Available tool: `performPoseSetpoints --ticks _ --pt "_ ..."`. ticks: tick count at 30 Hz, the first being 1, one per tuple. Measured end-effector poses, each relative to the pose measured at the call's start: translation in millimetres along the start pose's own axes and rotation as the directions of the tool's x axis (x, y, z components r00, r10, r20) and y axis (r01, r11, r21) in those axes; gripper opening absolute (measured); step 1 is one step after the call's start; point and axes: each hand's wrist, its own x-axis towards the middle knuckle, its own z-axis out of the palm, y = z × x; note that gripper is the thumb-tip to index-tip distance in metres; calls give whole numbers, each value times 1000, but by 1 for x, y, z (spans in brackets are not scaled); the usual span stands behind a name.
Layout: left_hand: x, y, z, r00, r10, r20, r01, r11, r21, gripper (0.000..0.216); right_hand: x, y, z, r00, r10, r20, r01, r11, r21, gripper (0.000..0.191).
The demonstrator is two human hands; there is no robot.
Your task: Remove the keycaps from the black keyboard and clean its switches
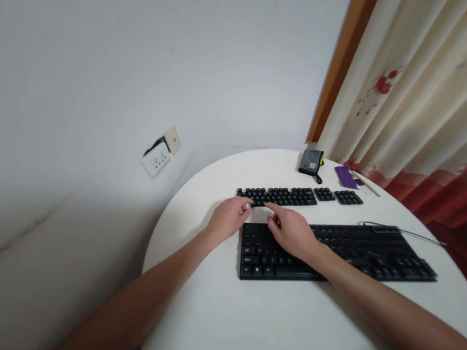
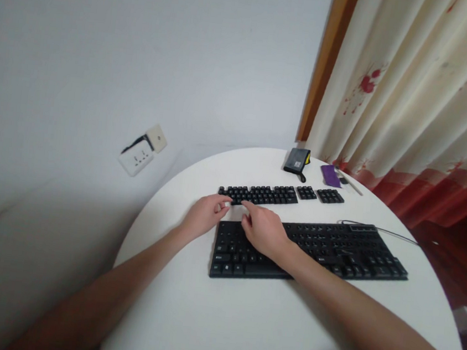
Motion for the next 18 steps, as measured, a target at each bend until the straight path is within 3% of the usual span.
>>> performPoseSetpoints --ticks 8,14,18 --pt "-3 0 3 997 4 78 -9 998 64 40 38 -1 17 986 20 168 7 987 -160 41" --pt "-3 3 -4 991 72 110 -82 993 85 30 39 5 18 985 -67 160 91 984 -150 26" --pt "-3 0 -1 991 122 58 -126 990 69 21 40 9 17 990 -94 108 108 986 -127 16"
